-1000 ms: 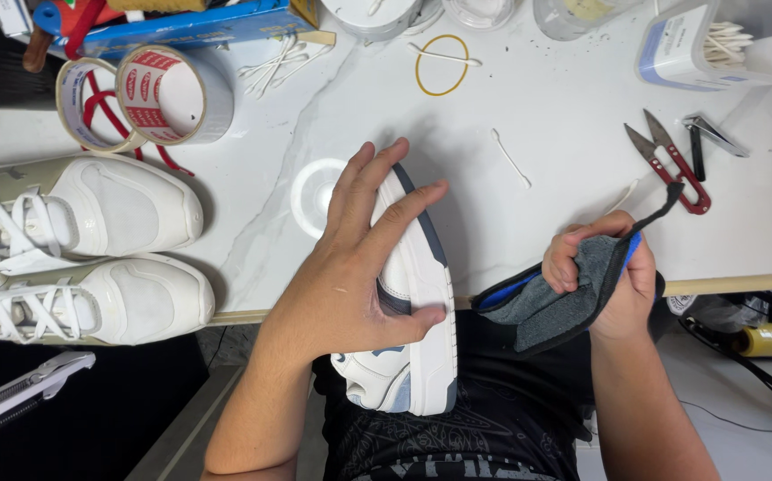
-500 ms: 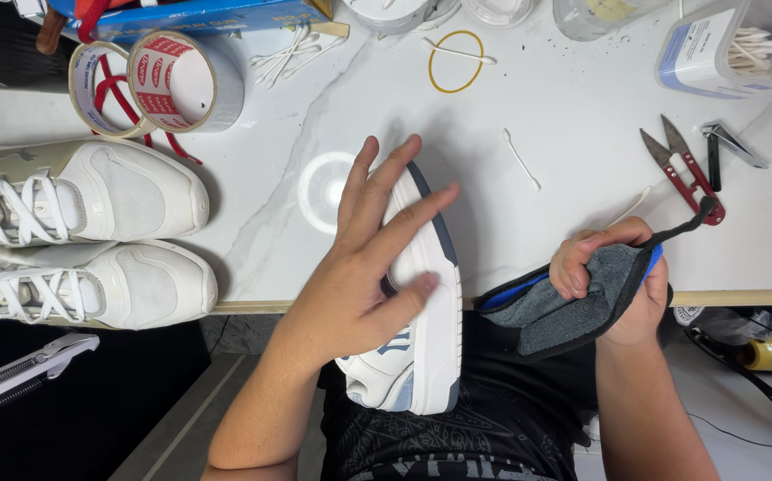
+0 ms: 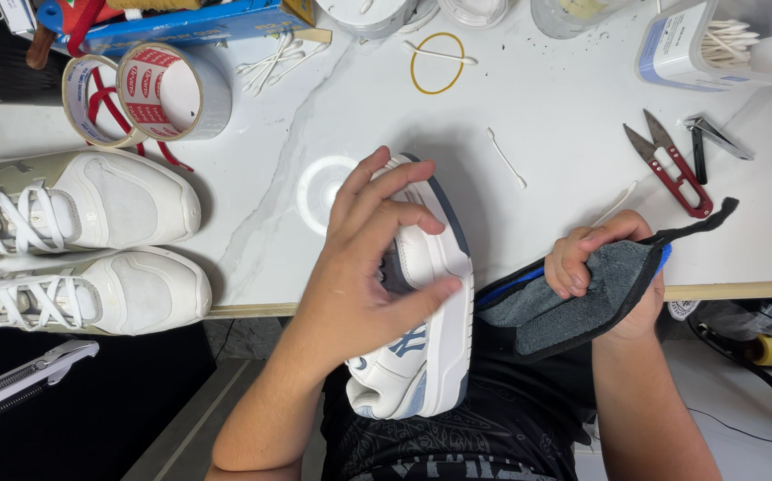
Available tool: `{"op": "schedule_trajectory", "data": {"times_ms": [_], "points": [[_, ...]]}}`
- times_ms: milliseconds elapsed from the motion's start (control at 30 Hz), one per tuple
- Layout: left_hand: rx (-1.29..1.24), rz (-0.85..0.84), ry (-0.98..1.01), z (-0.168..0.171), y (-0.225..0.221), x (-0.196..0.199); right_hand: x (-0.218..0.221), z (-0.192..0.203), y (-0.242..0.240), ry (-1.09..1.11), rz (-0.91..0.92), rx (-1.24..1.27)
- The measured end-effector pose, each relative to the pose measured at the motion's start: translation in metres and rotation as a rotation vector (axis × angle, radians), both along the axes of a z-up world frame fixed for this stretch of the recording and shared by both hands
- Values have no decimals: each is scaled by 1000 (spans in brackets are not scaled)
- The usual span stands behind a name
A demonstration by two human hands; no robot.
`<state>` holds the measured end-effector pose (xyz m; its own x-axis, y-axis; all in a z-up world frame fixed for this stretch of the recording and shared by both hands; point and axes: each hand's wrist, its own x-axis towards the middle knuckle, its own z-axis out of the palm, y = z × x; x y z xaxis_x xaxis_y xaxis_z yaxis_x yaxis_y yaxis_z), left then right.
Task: The person cleans the white and blue sneaker by using a cotton swab to apply a liquid to the edges of the sole and then wiping the sole and sides with a blue cloth.
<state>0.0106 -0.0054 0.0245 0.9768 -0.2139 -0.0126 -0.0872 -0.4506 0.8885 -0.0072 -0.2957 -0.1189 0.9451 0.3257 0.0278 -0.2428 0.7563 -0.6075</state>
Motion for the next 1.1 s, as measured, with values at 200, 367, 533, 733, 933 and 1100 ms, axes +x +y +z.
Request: {"op": "schedule_trajectory", "data": {"times_ms": [200, 367, 533, 733, 933, 1100], "points": [[200, 44, -16, 9, -10, 2, -2, -2, -1, -1, 1, -4], [134, -5, -10, 9, 2, 4, 1, -2, -2, -29, 24, 30], [143, -31, 4, 9, -2, 1, 1, -2, -1, -28, 20, 26], [144, 1, 20, 7, -8, -1, 0, -1, -1, -25, 19, 32], [-9, 17, 54, 2, -1, -4, 1, -1, -1, -16, 20, 42], [23, -84, 19, 4, 2, 0, 3, -3, -2, -38, 35, 53]]}}
